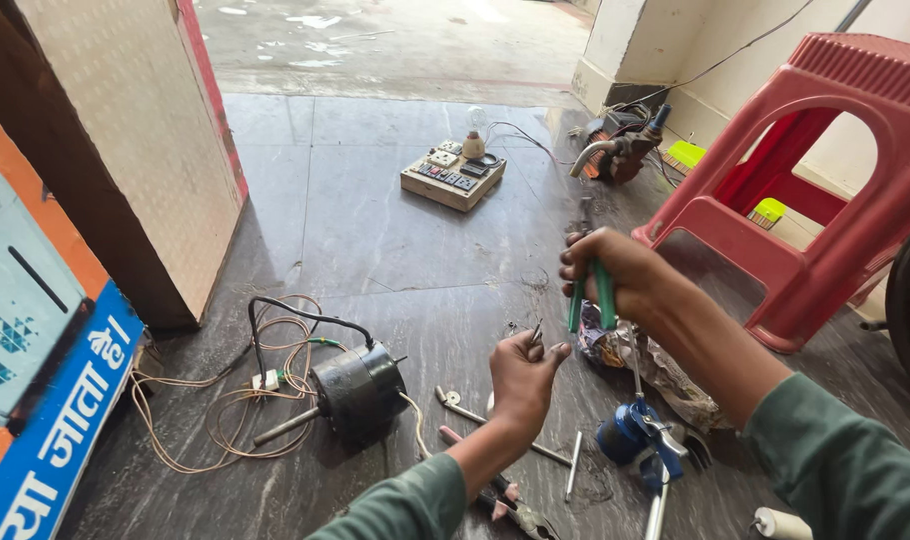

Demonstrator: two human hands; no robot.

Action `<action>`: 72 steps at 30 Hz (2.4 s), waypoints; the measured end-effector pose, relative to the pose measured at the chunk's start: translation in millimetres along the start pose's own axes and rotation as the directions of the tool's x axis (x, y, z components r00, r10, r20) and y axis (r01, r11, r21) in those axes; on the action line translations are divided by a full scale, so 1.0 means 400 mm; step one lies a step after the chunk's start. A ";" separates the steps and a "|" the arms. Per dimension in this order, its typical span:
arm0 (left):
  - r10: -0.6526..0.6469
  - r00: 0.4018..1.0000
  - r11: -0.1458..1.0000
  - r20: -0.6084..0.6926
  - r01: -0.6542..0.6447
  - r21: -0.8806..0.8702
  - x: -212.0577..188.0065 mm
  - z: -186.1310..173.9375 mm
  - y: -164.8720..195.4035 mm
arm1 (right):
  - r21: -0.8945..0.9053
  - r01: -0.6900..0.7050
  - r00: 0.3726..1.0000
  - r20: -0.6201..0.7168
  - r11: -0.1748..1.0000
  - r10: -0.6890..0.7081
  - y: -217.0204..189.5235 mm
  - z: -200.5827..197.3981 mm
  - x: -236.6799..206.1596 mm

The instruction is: The person uses a T-handle wrench to loosen and remove a nut from the shaft of a small electric motor. They then strip the ends of the motor's power cord with wire strippers, connect the wires to the motor terminals, and test the motor by plugging it into a power board, causing a light bulb to illuminate.

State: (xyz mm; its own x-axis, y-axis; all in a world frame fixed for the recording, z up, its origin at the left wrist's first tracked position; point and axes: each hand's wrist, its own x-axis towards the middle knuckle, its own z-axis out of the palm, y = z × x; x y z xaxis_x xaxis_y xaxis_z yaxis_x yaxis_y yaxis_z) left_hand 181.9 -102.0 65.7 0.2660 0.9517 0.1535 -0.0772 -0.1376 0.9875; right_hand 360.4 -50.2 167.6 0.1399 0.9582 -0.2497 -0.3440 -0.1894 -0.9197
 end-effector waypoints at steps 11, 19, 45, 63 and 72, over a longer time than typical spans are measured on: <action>0.194 0.978 0.981 0.076 -0.191 -0.042 0.009 -0.061 0.033 | -0.747 -0.312 0.949 -0.222 0.587 0.223 0.313 -0.190 0.036; 0.172 0.982 0.985 0.073 -0.170 -0.031 0.030 -0.085 -0.003 | -0.950 -0.292 0.953 -0.298 -0.111 0.043 0.430 -0.196 -0.042; 0.170 0.983 0.976 0.063 -0.176 0.125 0.084 -0.180 -0.149 | -0.743 0.394 0.901 0.197 0.541 -0.385 0.289 0.088 -0.190; 0.230 0.963 0.906 0.140 -0.264 0.331 0.024 -0.202 -0.004 | -0.806 0.467 0.839 0.273 0.365 -0.471 0.230 0.099 -0.183; 0.299 0.938 0.862 0.175 -0.344 0.372 0.025 -0.200 0.005 | -0.868 0.485 0.762 0.358 0.110 -0.540 0.224 0.121 -0.216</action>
State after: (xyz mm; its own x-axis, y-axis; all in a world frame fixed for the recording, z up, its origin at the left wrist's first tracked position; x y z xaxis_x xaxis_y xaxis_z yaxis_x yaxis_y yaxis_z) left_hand 107.6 -70.9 66.3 0.3945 0.8037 0.4454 0.1998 -0.5481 0.8122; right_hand 272.4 -139.6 121.6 -0.0398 0.9093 0.4142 0.8358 0.2575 -0.4850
